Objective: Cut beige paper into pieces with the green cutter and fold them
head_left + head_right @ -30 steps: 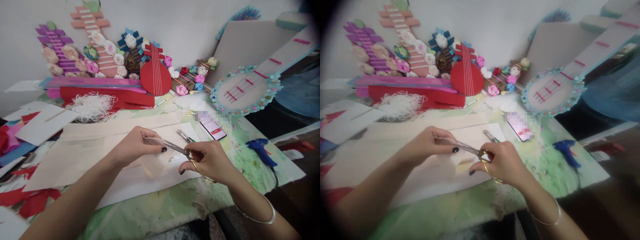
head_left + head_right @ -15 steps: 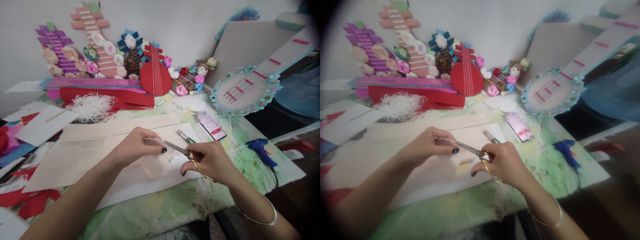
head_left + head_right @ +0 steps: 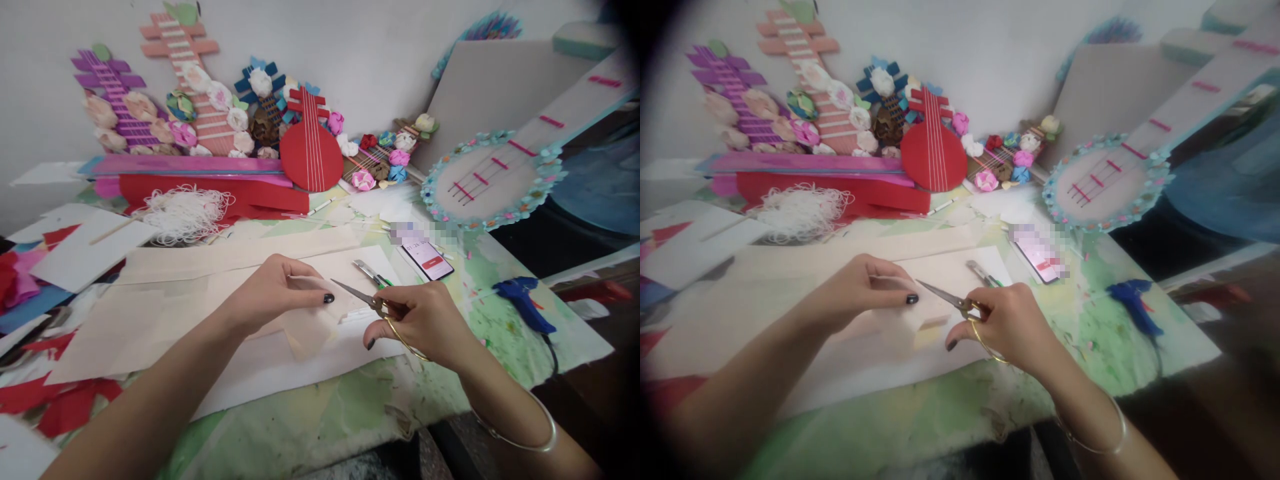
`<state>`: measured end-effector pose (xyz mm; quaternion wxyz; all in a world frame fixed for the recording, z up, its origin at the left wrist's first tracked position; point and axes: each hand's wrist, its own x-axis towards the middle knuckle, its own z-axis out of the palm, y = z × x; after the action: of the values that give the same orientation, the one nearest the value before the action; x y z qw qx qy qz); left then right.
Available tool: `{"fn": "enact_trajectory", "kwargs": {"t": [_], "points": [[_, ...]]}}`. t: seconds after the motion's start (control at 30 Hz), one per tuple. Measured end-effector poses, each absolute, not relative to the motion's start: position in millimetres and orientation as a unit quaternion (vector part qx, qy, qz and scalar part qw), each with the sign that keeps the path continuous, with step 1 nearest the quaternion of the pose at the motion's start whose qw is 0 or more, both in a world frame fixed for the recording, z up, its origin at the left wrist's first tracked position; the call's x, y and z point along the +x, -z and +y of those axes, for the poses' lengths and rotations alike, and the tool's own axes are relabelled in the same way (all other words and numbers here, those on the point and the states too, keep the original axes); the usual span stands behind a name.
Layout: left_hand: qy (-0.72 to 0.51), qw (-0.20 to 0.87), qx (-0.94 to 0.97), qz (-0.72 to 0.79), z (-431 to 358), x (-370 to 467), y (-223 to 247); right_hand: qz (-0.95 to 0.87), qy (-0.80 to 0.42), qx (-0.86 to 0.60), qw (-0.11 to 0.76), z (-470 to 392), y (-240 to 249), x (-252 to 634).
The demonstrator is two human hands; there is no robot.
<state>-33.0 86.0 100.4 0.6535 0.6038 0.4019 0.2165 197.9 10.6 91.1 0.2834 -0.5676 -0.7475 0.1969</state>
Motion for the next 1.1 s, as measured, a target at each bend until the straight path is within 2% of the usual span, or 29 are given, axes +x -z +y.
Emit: {"fn": "enact_trajectory", "kwargs": {"t": [0.13, 0.33, 0.6, 0.8, 1.1], "points": [[-0.235, 0.668, 0.587, 0.393, 87.4, -33.2, -98.9, -0.718, -0.211, -0.593, 0.298, 10.8, -92.0, 199.4], [-0.208, 0.675, 0.604, 0.369, 86.4, -34.6, -98.6, -0.736, -0.233, -0.592, 0.233, 11.9, -98.3, 198.0], [-0.183, 0.666, 0.642, 0.333, 86.3, -34.4, -97.7, -0.758, -0.220, -0.576, 0.215, 17.4, -100.6, 190.0], [-0.200, 0.693, 0.621, 0.307, 84.5, -32.8, -98.4, -0.760, -0.218, -0.572, 0.219, 16.4, -101.7, 185.8], [-0.215, 0.665, 0.647, 0.306, 84.6, -32.6, -98.0, -0.763, -0.211, -0.566, 0.231, 18.3, -101.9, 183.5]]}}
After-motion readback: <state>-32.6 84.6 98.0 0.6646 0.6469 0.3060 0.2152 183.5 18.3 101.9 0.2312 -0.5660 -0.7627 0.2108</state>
